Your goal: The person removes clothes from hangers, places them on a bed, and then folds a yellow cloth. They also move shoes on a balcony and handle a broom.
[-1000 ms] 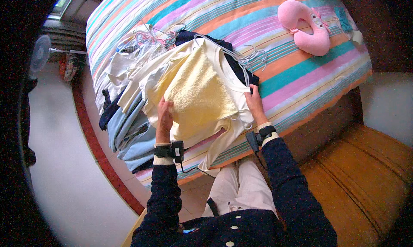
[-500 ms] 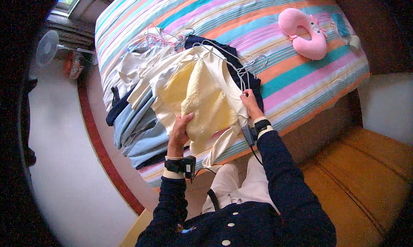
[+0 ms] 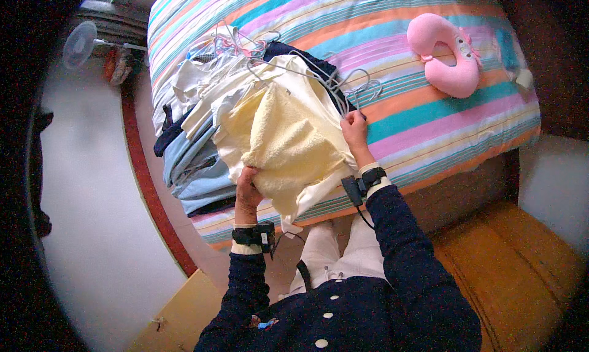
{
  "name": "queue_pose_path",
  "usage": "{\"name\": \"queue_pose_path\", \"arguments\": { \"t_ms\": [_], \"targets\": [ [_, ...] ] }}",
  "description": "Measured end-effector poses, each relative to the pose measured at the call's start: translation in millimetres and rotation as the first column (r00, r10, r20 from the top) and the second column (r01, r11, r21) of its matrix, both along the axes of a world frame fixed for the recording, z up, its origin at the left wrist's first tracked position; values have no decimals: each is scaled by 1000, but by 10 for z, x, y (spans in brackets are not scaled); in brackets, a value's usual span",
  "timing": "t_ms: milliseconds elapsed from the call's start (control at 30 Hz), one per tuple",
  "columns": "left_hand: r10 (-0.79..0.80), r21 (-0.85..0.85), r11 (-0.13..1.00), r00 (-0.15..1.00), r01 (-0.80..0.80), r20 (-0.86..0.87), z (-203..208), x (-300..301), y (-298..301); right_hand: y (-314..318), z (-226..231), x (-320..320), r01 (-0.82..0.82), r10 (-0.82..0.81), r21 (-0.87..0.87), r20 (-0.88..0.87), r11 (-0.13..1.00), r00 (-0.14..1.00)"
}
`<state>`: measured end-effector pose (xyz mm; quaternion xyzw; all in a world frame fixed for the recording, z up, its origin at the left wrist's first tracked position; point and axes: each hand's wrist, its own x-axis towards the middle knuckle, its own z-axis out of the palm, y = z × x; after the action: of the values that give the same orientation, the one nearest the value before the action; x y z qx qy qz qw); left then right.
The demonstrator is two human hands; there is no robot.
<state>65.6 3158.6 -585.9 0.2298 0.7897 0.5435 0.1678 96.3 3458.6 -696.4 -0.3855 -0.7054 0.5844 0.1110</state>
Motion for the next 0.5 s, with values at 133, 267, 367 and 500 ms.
{"name": "queue_pose_path", "arguments": {
  "t_ms": [133, 267, 367, 500],
  "targets": [
    [58, 305, 722, 493, -621, 868, 174, -14, 340, 260, 327, -123, -192, 188, -52, -74, 980, 979],
    [555, 52, 682, 563, -729, 612, 241, -122, 711, 449, 533, -209, -256, 323, 409, -103, 876, 941],
    [682, 24, 707, 691, -707, 241, 232, -146, 907, 548, 620, -251, -380, 425, 417, -17, 826, 905],
    [349, -233, 892, 917, -388, -191, 240, -128, 1138, 589, 766, -304, -537, 546, -166, 15, 827, 837]
  ]
}}
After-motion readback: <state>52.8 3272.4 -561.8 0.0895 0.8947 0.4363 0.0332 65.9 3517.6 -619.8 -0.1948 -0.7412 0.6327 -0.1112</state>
